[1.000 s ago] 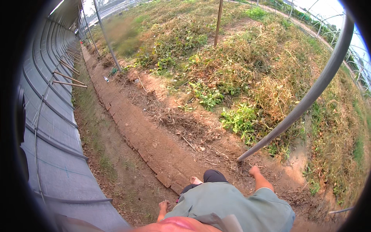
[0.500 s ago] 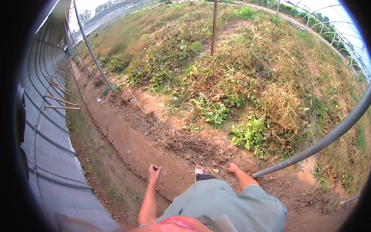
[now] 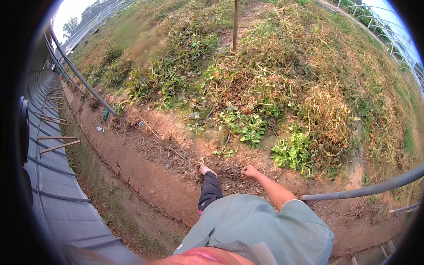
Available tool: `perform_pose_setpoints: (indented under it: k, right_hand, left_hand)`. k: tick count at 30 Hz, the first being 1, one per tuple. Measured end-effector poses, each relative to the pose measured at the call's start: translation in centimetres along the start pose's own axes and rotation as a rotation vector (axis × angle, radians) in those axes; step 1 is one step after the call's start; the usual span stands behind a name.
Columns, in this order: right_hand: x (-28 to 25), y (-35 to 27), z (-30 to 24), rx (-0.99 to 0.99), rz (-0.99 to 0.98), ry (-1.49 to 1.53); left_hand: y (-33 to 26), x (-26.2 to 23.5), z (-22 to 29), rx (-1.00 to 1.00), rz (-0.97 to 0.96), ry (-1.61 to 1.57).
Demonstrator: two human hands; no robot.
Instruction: The person assembles wooden frames inside a greenhouse by picking up planks, arranging them into T-shaped supports, and placing them upright along the structure. They then tie green ropes to the greenhouse frame to secure the supports.
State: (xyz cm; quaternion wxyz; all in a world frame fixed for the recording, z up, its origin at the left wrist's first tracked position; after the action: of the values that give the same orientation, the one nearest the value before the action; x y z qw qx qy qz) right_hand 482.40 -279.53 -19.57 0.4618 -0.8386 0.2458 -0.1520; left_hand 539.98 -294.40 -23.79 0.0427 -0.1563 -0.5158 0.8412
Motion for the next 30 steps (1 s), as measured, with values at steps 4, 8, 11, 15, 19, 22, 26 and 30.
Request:
perform_pose_setpoints:
  k: [4,8,11,15,19,22,26,30]
  right_hand:
    - [1.1,8.0,-8.7,0.008,0.035,0.111]
    - [0.2,15.1,-20.0,-0.104,0.128,0.063]
    - [-2.2,18.0,-27.6,-0.189,0.294,-0.149]
    - [-5.3,20.1,-32.6,-0.167,0.388,-0.019]
    - [-7.0,23.0,-31.8,0.028,0.448,0.214]
    - [-6.8,26.8,-30.6,0.257,0.386,0.071]
    - [-8.0,33.4,-33.2,0.436,0.281,0.045]
    - [-14.1,40.6,-44.7,0.271,0.410,0.084]
  left_hand:
    - [6.1,5.6,10.1,-0.010,-0.082,0.097]
    - [14.3,12.8,29.2,0.102,-0.148,0.119]
    - [18.4,19.4,48.4,0.327,-0.062,0.009]
    - [16.6,29.9,73.6,0.801,-0.256,0.075]
    - [13.3,38.1,86.2,0.925,-0.367,0.083]
    - [14.6,43.0,87.3,0.794,-0.464,0.003]
    - [21.2,47.4,86.1,0.542,-0.504,0.036]
    - [28.8,48.9,86.8,0.330,-0.251,-0.047]
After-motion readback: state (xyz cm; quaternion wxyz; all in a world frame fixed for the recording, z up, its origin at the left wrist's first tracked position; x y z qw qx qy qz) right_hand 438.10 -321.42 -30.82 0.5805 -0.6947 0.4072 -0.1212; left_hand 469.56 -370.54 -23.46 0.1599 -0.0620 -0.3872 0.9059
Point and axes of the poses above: each hand's wrist, its own y-axis towards the middle knuckle, its own x-axis out of the palm, z = x × y, the point moved 7 cm from there along y, towards the middle knuckle, and after that the axes turned 9 degrees about x, right-handed, at the moved point
